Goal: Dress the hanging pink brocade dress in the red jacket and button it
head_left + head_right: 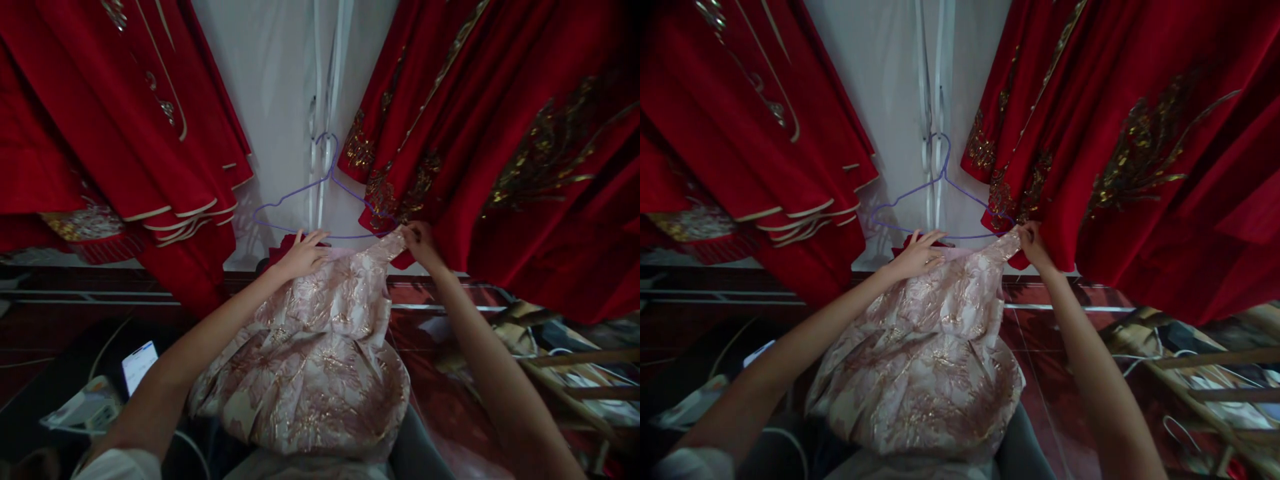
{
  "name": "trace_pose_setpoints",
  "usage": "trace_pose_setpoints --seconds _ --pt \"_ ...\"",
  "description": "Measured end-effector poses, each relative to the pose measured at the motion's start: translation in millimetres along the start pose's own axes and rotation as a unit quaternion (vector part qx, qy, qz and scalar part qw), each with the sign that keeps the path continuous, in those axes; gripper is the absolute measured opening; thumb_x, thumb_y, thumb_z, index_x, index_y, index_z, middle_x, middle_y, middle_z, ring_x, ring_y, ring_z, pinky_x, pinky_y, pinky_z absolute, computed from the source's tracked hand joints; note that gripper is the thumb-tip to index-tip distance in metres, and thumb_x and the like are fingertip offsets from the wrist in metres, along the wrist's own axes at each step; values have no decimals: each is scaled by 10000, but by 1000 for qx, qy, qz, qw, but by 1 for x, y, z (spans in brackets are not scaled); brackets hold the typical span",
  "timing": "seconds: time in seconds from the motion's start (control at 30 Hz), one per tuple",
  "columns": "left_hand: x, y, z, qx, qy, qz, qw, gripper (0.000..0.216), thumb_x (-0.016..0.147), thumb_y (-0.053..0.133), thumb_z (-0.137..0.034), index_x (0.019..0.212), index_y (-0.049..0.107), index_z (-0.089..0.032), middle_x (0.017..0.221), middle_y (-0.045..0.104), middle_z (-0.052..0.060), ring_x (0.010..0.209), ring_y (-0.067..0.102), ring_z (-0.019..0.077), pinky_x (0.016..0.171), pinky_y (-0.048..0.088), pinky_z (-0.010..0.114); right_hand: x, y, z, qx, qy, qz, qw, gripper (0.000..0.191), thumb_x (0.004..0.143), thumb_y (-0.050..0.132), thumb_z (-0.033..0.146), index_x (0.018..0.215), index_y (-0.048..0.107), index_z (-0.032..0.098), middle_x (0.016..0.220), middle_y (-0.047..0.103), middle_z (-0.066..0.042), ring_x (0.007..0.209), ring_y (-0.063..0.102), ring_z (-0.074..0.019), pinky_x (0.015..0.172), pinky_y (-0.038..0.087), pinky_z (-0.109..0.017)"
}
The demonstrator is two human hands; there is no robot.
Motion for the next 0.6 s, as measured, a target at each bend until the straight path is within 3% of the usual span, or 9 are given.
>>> trace_pose_setpoints --seconds 0.1,0.17,0.6 --pt "-5 -9 -6 -14 4 -5 1000 267 935 493 -342 946 729 -217 1492 419 100 1400 335 291 1132 128 618 -12 -15 -34 2 44 3 999 412 800 435 646 666 459 258 717 557 -75 719 546 -228 685 476 -384" --pt "-5 -13 -8 -22 4 -3 1000 260 936 497 -340 942 726 -217 1490 423 95 1394 345 283 1130 130 613 -15 -21 -41 4 59 5 998 418 798 443 656 687 476 254 675 542 -56 664 534 -216 639 468 -374" --pt "-5 -17 -10 -58 4 20 998 255 942 493 -351 984 715 -232 1475 445 93 1381 375 261 1125 137 586 12 -11 3 22 60 -35 997 388 857 417 622 761 506 257 743 608 -66 743 596 -234 698 485 -394"
Point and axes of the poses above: each hand's wrist, its own x-axis towards the middle knuckle, its own y-axis out of the palm, z = x × y, the point moved 2 cm from there along x, towards the middle knuckle
